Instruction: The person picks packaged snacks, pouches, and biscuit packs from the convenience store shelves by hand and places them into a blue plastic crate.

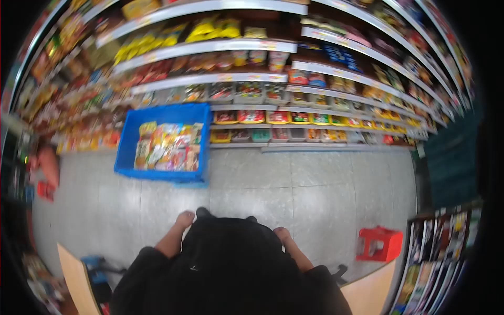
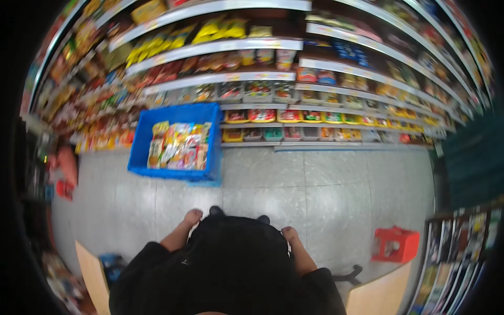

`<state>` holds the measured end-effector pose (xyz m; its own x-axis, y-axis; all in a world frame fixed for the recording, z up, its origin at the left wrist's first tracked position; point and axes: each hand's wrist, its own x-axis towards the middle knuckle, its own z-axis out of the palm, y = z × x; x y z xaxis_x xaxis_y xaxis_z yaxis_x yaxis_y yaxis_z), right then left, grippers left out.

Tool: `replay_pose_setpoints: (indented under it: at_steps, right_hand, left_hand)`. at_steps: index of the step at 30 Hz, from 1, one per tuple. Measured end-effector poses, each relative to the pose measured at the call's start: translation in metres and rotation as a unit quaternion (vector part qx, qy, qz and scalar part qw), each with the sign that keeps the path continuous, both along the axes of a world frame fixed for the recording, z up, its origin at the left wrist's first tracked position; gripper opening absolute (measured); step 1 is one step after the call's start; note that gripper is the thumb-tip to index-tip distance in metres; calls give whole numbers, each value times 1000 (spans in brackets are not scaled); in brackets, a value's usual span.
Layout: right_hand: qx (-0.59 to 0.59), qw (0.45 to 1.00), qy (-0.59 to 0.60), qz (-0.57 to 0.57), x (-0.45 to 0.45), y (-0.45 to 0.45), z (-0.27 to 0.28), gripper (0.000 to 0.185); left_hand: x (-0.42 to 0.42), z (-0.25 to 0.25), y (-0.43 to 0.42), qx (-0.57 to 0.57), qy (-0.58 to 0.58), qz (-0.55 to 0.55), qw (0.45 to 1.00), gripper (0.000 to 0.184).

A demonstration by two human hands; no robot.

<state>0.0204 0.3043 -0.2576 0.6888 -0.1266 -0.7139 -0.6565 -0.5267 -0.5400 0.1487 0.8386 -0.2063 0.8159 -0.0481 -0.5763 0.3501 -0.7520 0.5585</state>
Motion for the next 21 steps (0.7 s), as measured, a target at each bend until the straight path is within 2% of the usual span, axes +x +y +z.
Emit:
replay_pose_setpoints:
  at_steps: [1,3,5,6,7,8,9,10,11,13,14,15,16,17,19,21]
  right_hand:
    - [4,1000,23,2,0,-3,-3,33]
    - [3,998,52,24,-3,-14,-9,33]
    - [19,999,47,8,-8,-25,-20,41]
    - [12,981,-35,188,-22,-49,-82,43]
    - [11,978,-32,204,-14,-54,-79,43]
    - [48,994,38,95,-11,-49,-64,44]
    - [82,991,108,-21,-7,-46,-47,44]
    - [8,993,1,122,-1,-47,-31,42]
    - [7,992,4,125,9,-51,-34,42]
    - [-77,921,-102,367,25,-60,-45,39]
    - [-81,925,-96,359,36,-57,-31,39]
    - [-27,979,-60,191,57,-47,-5,36]
    - [20,1000,-23,0,80,-45,24,34]
    - [14,1000,-21,-14,95,-41,46,34]
    - [11,992,17,-127,125,-38,82,32]
    - [1,991,-1,-132,140,-49,90,32]
  left_hand:
    - [3,-2,-7,43,-33,1,999,42]
    - [9,38,-39,48,-99,82,991,37]
    - [13,47,-53,-7,-217,94,972,34]
    - [19,65,-64,-5,-214,111,970,34]
    - [26,92,-76,-51,-189,119,974,32]
    - [31,115,-87,-96,-162,123,974,30]
    - [38,129,-97,-94,-159,133,974,30]
    - [47,139,-106,-155,-129,143,969,31]
    - [58,146,-115,-217,-98,149,960,32]
    - [83,148,-131,-259,-79,152,951,33]
    - [100,149,-143,-300,-62,150,940,34]
    - [124,159,-159,-306,-56,139,940,34]
    - [168,170,-187,-348,-47,144,925,32]
    - [199,181,-204,-382,-44,161,909,30]
    - [268,188,-236,-403,-66,102,907,31]
    - [338,198,-277,-490,-134,86,857,31]
